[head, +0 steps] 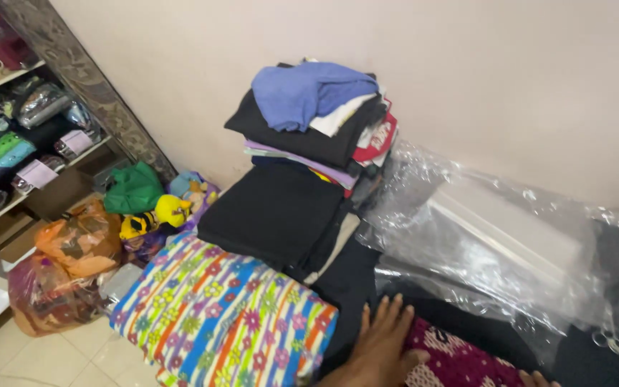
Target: Folding various items of clothing and placing them into a plastic bag for packaging.
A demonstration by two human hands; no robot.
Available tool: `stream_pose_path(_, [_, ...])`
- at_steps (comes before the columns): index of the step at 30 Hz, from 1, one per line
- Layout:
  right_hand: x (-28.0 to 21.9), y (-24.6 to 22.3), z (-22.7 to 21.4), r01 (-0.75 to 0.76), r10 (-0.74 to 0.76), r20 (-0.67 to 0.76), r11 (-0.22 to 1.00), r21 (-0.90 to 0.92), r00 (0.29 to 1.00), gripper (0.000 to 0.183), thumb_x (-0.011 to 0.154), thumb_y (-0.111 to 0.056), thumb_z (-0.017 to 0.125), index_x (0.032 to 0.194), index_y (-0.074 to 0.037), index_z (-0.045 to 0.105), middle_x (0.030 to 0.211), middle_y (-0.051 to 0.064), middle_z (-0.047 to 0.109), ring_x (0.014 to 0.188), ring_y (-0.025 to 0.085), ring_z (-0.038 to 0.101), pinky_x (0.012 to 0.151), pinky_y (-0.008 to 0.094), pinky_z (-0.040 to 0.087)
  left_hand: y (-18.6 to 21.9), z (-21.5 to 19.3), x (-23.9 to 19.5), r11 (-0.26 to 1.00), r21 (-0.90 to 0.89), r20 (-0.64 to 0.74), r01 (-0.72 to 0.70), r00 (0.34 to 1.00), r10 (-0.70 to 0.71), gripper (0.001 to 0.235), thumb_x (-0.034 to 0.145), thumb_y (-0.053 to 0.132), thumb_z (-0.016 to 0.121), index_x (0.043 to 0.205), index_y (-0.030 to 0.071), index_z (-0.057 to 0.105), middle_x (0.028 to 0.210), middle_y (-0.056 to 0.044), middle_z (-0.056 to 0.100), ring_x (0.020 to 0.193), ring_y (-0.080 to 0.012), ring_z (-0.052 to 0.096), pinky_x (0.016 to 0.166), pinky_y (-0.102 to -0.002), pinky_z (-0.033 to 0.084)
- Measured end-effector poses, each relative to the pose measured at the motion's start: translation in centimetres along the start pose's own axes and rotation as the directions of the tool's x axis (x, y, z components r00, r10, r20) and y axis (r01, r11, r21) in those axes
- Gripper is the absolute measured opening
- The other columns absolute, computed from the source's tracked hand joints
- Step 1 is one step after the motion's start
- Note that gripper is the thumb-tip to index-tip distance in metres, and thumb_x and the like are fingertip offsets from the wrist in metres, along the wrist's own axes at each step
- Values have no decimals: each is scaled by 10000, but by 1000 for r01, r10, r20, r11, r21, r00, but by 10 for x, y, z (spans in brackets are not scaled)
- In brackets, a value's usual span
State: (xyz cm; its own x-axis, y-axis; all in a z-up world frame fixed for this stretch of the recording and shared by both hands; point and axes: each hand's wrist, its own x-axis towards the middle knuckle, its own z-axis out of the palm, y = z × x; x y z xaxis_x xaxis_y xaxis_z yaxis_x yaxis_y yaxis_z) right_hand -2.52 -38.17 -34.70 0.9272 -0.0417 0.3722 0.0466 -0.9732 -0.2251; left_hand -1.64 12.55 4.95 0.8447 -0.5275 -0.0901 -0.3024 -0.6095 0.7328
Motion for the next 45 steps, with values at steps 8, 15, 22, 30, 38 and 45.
stream_pose_path(8, [161,-241,-147,-399,315,252,798,452,915,581,735,-256,806,1251,7,756,1274,155,784,1267,274,706,1142,417,514,-125,-178,48,873,-440,-676,-211,718,-167,446,863,115,710,1284,-10,636,1195,-133,717,1019,-227,692,902,-311,549])
stream_pose_path(15, [312,-541,-337,-561,215,531,491,666,819,417,924,-184,616,1235,58,753,1070,226,865,1030,286,816,992,379,566,-202,-379,126,551,-757,-626,-352,634,-454,708,870,264,657,1475,-31,438,1297,-226,614,1139,-291,636,949,-399,540])
stream_pose_path(22, [411,-637,-296,-584,92,578,185,790,811,473,910,-109,641,1322,123,646,1113,262,741,931,339,724,897,397,562,-283,-450,223,357,-884,-463,-302,675,-575,536,866,253,682,1315,-9,553,1353,-262,533,1310,-363,494,962,-413,474])
stream_pose_path(30, [480,-680,-269,-701,-85,700,-204,684,709,649,952,-314,625,1440,65,424,1388,240,503,1337,394,560,1100,514,468,-306,-462,266,458,-855,-517,-245,471,-714,609,719,125,890,1244,-38,628,1132,-242,610,1027,-380,632,697,-435,557])
stream_pose_path(38, [503,-681,-217,-690,-71,687,-110,715,723,457,1007,-351,642,1230,36,546,1110,206,644,1078,359,700,927,464,576,-290,-481,251,887,-378,-815,264,361,-454,241,751,287,771,875,107,669,821,-115,692,922,-389,712,763,-472,565])
stream_pose_path(45, [520,-682,-206,-637,31,643,-108,763,765,283,983,-256,675,876,-41,526,860,209,731,829,344,782,704,432,656,-282,-494,258,854,-519,-757,51,437,-486,257,752,282,725,895,131,575,836,-70,611,843,-253,628,686,-382,506])
